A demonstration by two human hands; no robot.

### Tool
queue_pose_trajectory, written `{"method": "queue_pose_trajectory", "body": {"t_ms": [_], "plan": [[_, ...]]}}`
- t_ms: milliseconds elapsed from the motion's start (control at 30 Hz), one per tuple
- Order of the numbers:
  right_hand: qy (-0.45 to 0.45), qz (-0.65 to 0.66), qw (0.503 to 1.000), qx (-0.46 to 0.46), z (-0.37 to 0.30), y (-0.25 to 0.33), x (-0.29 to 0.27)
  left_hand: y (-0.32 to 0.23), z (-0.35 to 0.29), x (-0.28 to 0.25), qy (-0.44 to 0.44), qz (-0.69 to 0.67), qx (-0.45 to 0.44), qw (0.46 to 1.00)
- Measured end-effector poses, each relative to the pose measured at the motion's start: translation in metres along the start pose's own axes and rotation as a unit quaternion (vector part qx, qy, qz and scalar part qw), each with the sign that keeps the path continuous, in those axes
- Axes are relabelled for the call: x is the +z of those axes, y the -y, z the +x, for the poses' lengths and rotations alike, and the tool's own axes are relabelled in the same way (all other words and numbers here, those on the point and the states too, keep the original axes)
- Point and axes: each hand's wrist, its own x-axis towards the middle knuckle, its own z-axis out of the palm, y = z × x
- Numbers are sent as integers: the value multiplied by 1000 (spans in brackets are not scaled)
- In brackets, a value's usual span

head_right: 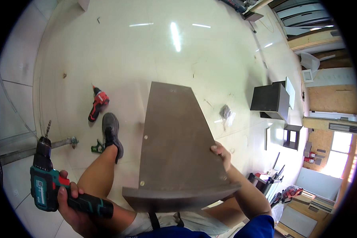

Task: The person measures and marks a wooden board with a ruler and pencil, then uses a cordless drill to create holes. They flip the board and continue drilling additional holes, handling the board and tools throughout the process.

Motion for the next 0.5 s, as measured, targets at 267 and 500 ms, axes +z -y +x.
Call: {"method": "queue_pose_trajectory", "body": {"t_ms": [267,500], "plan": [[63,-150,947,-278,26,-46,7,1,11,-32,117,-16,7,993],[1,-204,899,-388,64,-72,-9,3,21,-31,171,58,-44,982]]}}
